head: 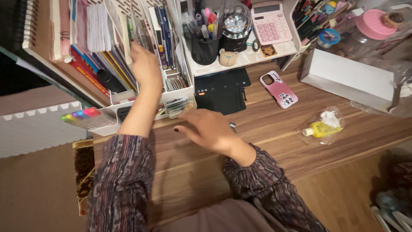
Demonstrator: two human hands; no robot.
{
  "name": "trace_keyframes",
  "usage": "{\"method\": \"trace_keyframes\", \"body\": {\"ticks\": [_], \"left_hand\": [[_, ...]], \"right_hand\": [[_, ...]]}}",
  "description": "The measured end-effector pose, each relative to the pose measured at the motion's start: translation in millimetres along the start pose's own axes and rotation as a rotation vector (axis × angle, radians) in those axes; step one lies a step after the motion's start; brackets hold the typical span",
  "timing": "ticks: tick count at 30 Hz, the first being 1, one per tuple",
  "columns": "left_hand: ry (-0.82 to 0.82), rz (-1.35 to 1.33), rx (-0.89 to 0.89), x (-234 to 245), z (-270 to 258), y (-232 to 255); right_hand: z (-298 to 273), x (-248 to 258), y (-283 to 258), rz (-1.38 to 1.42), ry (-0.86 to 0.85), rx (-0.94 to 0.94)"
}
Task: Organizing various stationery and decorative items on a desk.
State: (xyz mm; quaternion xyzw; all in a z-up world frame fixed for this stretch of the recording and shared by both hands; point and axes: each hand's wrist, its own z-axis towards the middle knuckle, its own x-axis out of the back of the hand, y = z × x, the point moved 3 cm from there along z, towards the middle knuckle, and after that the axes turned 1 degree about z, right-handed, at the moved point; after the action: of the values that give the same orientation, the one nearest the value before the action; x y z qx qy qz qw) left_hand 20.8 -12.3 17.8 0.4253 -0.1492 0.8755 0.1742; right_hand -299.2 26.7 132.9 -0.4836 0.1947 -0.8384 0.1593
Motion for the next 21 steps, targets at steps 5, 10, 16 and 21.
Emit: {"method": "trace_keyframes", "body": {"ticks": [5, 10, 16, 21], "left_hand": [[0.132, 0.329, -0.309, 48, 31, -37], [0.263, 0.04, -0.415, 45, 52, -69], [0.256, 0.029, -0.46, 24, 55, -64], [0.247, 0.069, -0.417, 32, 45, -52]], "right_hand": [[-10, 11, 14, -0.012, -0.029, 0.0], [-10, 21, 11, 0.0, -0.031, -0.015], [-12, 23, 8, 0.006, 0.016, 0.048], [-9, 31, 10, 0.023, -0.005, -0.003]]}}
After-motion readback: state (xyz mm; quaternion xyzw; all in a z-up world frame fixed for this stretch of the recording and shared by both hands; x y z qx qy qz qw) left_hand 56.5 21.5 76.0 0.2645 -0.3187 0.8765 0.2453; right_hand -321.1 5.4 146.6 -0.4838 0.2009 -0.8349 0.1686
